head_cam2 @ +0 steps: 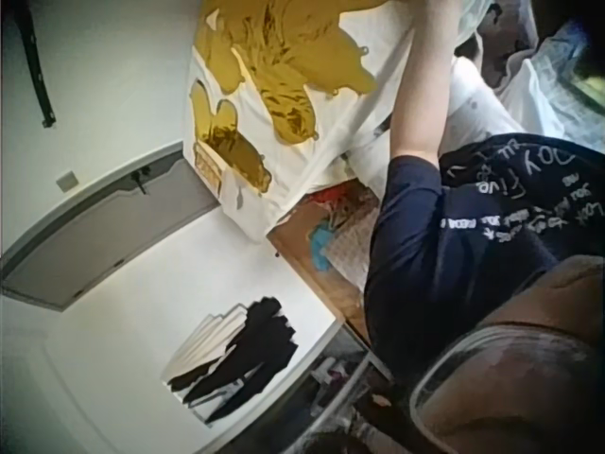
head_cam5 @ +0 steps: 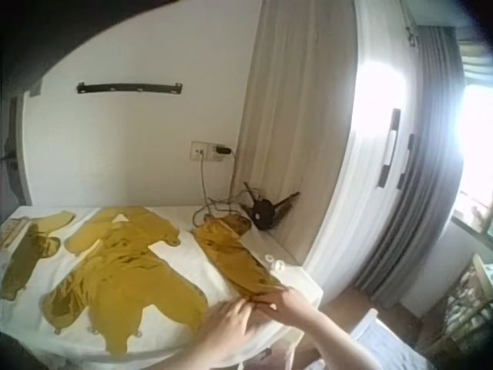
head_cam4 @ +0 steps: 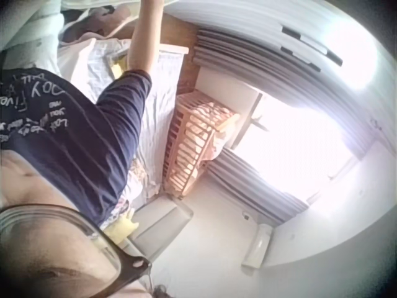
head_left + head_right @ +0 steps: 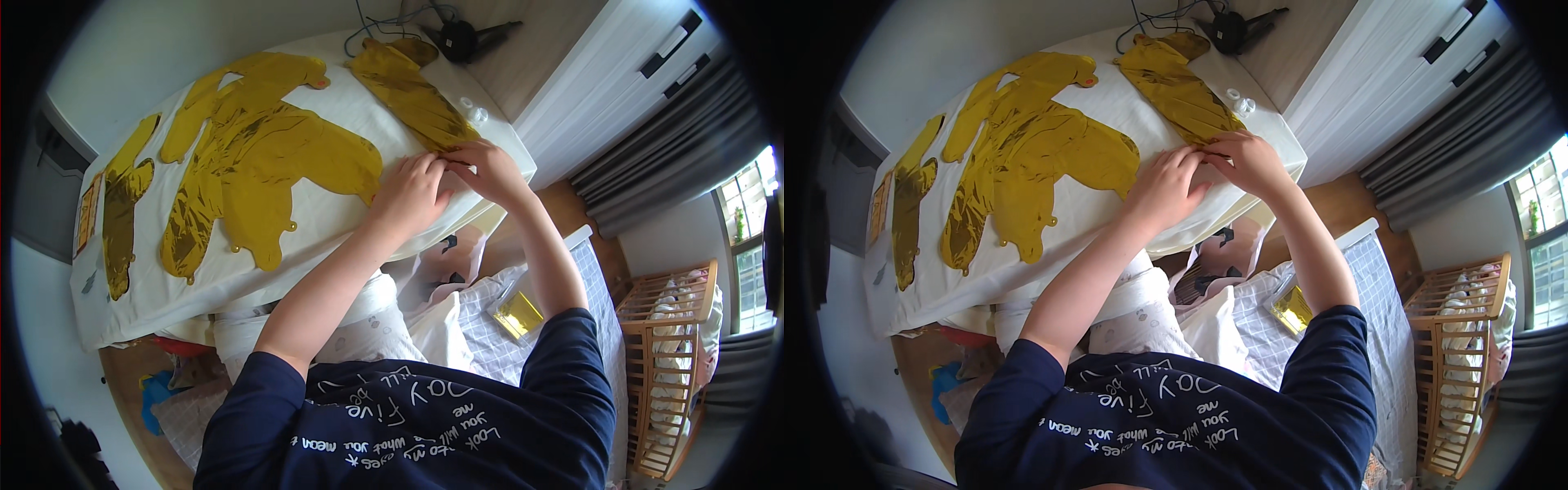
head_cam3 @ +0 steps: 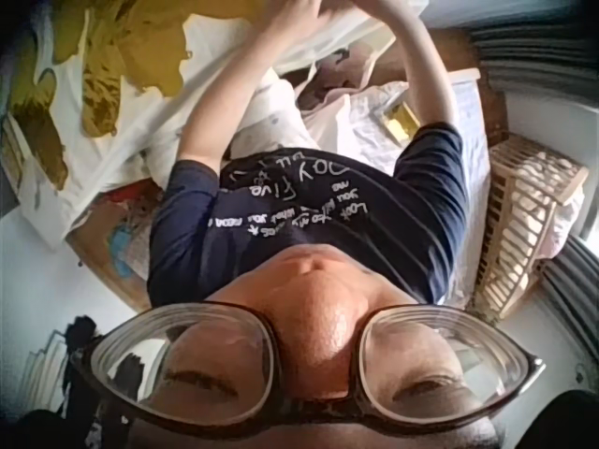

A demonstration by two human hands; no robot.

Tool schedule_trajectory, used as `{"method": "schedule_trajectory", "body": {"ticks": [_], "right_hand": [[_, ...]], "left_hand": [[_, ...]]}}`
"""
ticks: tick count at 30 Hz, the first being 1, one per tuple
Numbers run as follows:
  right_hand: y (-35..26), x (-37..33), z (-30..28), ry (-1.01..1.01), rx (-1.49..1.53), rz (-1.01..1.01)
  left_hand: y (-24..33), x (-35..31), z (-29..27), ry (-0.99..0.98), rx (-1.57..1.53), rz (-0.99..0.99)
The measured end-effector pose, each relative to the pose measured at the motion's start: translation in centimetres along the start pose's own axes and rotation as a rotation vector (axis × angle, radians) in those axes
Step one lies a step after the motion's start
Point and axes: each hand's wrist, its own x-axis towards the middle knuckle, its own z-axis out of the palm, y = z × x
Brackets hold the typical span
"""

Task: Flattening and organizing gold foil letter balloons on a table.

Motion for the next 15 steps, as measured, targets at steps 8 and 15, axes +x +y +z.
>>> {"method": "schedule_trajectory", "body": {"ticks": [8, 15], "right_hand": [[0.6, 1.5, -0.8, -0.052, 0.212, 0.297], [0.9, 2.6, -1.7, -0.067, 0.305, 0.400]], "left_hand": [[-0.5, -0.2, 0.6, 0.049, -0.016, 0.013], [-0.9, -0.1, 1.1, 0.031, 0.111, 0.074]]}}
